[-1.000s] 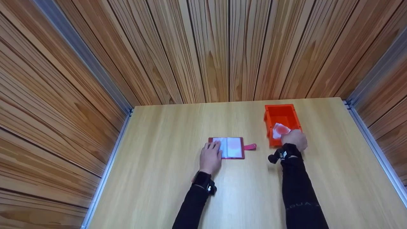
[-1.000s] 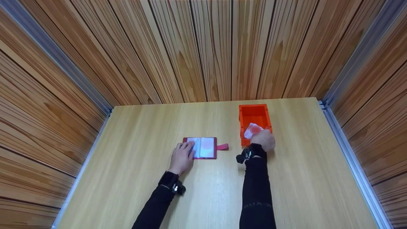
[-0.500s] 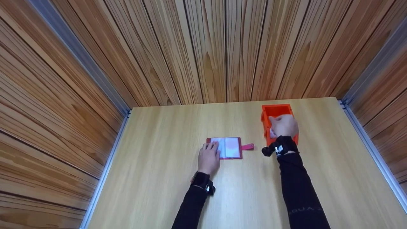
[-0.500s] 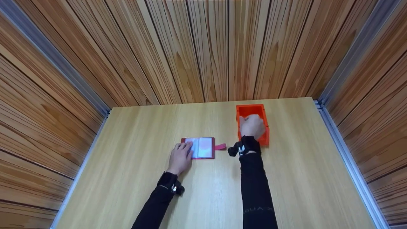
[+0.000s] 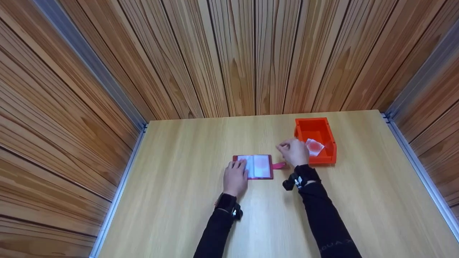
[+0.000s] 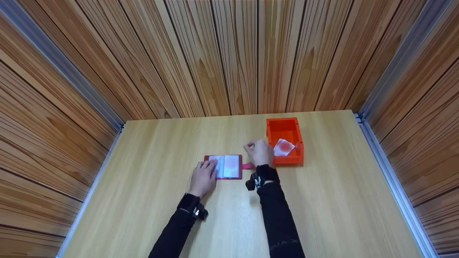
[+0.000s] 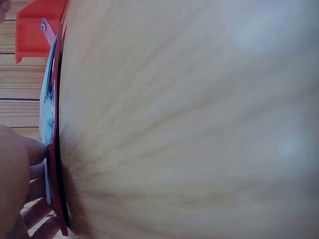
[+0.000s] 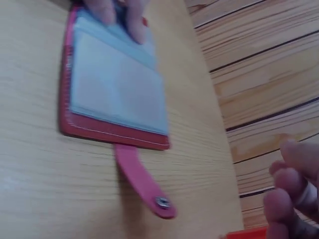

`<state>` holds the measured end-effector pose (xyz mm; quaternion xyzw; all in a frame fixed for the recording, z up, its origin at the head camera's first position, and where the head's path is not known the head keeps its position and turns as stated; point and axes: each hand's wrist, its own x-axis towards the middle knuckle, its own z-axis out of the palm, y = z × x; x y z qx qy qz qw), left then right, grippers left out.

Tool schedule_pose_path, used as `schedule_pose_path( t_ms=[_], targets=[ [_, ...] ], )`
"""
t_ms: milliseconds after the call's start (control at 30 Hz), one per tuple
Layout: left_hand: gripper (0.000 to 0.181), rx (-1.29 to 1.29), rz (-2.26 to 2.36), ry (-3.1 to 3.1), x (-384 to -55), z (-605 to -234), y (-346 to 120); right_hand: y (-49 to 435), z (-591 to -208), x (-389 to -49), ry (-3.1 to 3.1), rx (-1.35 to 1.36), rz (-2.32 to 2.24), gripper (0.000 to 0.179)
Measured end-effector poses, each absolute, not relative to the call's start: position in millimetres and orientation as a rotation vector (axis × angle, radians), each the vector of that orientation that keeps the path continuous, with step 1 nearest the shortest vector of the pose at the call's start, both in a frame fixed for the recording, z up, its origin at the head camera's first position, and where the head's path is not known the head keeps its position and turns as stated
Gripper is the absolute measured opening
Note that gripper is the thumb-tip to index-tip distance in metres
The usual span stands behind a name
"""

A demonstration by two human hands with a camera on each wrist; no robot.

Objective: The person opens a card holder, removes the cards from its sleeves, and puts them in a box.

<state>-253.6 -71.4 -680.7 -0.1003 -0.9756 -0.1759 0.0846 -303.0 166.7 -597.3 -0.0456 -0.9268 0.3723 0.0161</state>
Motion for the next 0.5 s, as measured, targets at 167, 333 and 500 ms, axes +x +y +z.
schedule_pose_path(
  t_ms=[167, 333, 500],
  targets=[
    [0.043, -0.295, -0.528, -2.927, -254, -681, -71, 157, -618, -299, -3.008, 0.037, 1.151, 0.031],
    [0.043, -0.302, -0.517, -2.941, -255, -681, -71, 151, -635, -295, -3.129, 0.118, 1.149, 0.051],
    [0.043, -0.299, -0.503, -2.960, -255, -680, -71, 148, -646, -291, -3.245, 0.166, 1.099, 0.072]
  ],
)
